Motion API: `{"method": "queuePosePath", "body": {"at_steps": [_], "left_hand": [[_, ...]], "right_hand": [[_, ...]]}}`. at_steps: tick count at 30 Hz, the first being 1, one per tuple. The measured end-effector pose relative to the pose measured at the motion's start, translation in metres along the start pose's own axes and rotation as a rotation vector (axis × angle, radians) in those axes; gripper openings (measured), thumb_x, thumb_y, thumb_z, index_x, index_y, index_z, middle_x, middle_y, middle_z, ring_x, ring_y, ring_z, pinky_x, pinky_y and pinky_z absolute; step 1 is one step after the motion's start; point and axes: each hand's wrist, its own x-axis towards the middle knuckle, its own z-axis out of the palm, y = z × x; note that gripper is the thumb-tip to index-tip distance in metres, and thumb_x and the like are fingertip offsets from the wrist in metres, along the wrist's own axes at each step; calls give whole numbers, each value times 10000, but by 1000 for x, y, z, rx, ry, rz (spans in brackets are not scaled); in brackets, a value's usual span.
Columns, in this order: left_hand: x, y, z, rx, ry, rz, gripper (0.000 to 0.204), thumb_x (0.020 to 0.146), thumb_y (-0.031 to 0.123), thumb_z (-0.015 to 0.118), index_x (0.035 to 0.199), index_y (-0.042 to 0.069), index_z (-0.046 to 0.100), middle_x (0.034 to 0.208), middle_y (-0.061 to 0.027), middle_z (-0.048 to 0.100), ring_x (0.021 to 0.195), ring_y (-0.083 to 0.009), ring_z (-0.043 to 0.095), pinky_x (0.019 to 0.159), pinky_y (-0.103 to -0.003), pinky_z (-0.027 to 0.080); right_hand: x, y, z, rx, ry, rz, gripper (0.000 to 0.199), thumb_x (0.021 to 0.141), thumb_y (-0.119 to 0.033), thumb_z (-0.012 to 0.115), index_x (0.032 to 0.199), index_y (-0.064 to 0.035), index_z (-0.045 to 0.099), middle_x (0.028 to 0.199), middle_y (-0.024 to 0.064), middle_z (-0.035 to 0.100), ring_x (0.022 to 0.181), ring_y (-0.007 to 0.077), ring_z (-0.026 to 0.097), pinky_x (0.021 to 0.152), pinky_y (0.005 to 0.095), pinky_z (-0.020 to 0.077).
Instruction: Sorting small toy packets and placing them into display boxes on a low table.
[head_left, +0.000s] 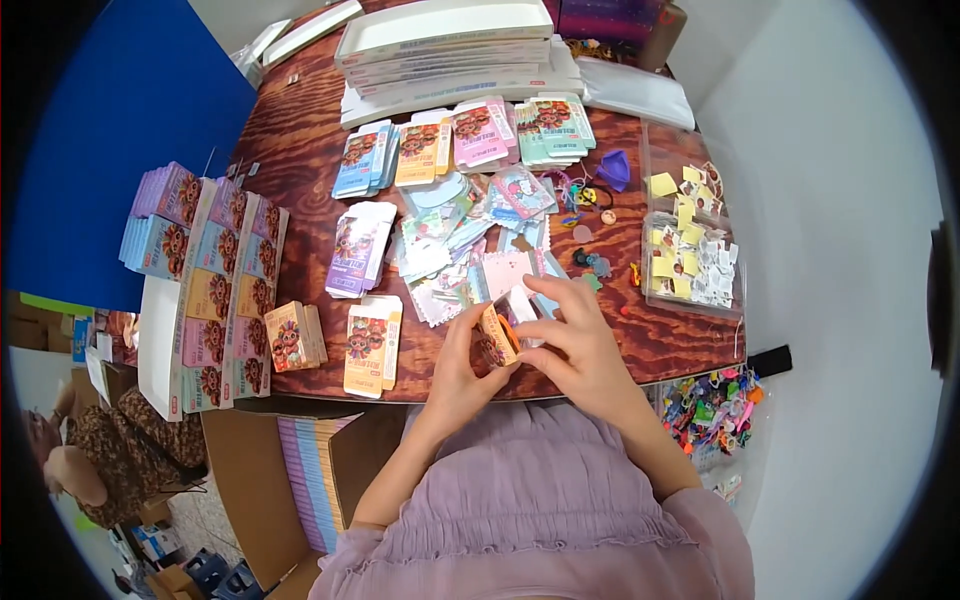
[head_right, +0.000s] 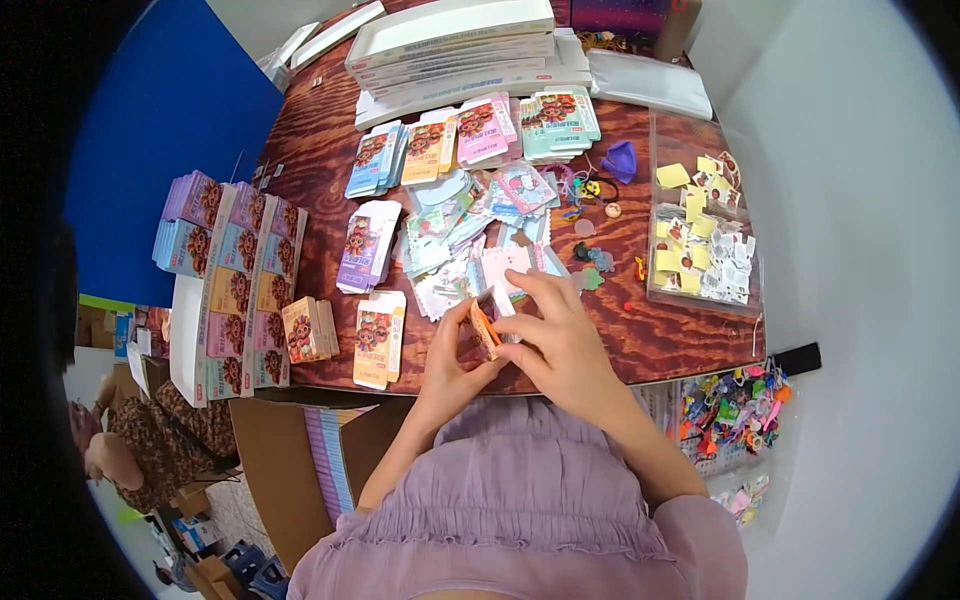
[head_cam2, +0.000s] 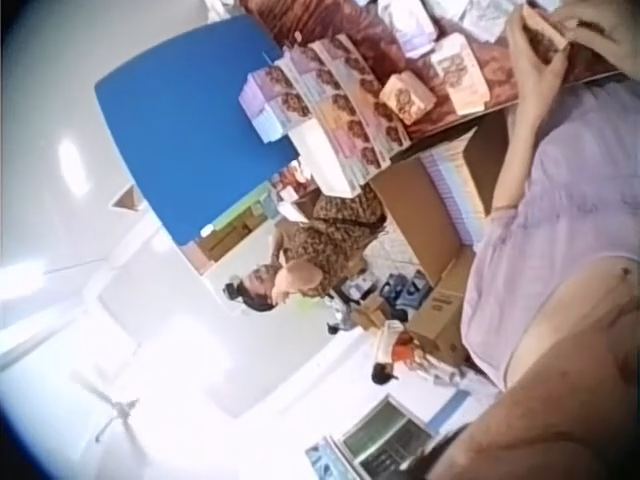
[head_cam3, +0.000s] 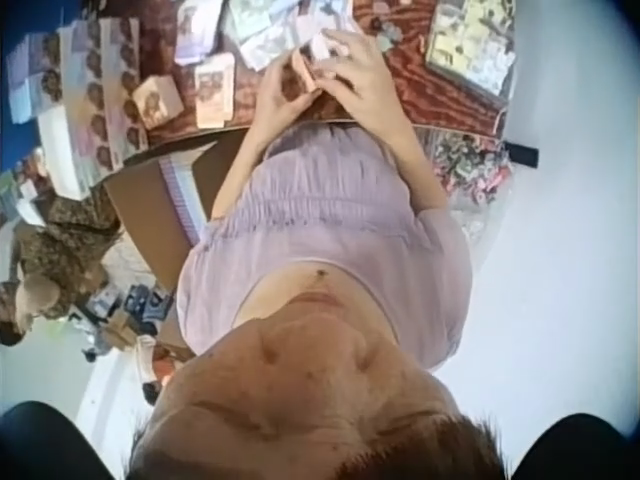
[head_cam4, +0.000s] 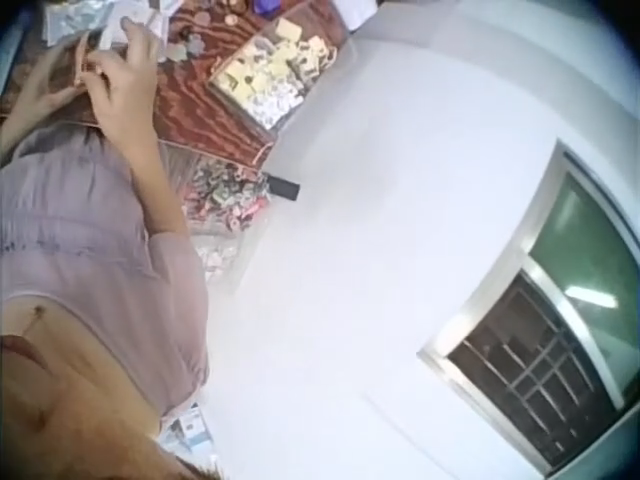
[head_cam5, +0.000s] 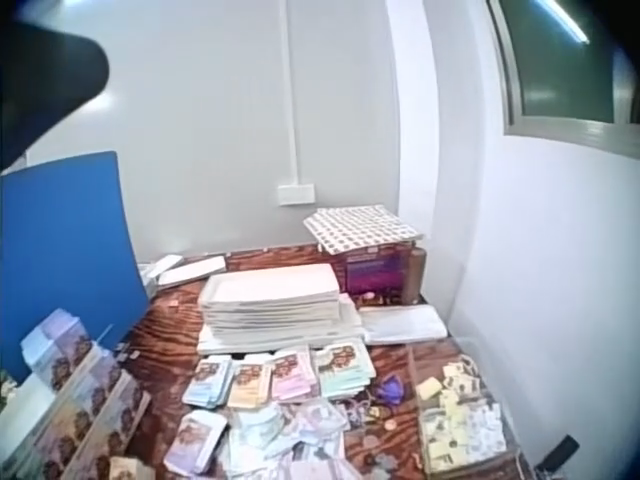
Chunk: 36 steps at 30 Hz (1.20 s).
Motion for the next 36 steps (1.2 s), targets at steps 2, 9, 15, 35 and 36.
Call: {"method": "queuePosePath", "body": {"at_steps": [2, 9, 15, 35, 36], "left_hand": [[0, 4, -5, 53, -3, 36, 728, 747, 32, 786, 1380, 29, 428, 1299, -171, 509, 1186, -314, 543, 1002, -388, 452], [-3, 3, -9, 150, -3, 193, 755, 709, -38, 726, 1392, 35, 413, 1368, -199, 473, 1332, -382, 440, 1095, -417, 383], [-1, 0, -4, 232, -4, 235, 746, 699, -44, 710, 1388, 20, 430, 1380, -217, 458, 1344, -399, 415, 1116, -441, 359], [2, 0, 11, -144, -52, -122, 741, 770, -36, 772, 1413, 29, 409, 1370, -108, 417, 1210, -220, 533, 932, -337, 550], [3, -2, 10, -112, -68, -106, 739, 768, -37, 774, 1409, 25, 411, 1370, -108, 417, 1199, -216, 536, 925, -338, 551]], "right_hand": [[-1, -1, 2, -96, -13, -48, 137, 850, -138, 706, 904, -13, 697, 1287, 146, 571, 1224, 334, 493, 979, 452, 422], [1, -11, 13, 3, 38, 114, 156, 849, -160, 696, 904, -16, 674, 1266, 157, 586, 1186, 377, 520, 945, 433, 459], [4, -2, 27, -358, 33, -82, 119, 784, -120, 669, 824, -9, 684, 1338, 186, 554, 1278, 402, 470, 1048, 457, 393], [-33, 62, -106, -28, 333, 437, 138, 913, -123, 656, 915, 10, 694, 868, 90, 689, 798, 159, 628, 717, 312, 499], [-38, 95, -121, -186, 474, 472, 161, 902, -131, 628, 925, 21, 675, 859, 148, 687, 785, 263, 663, 714, 355, 505]]}}
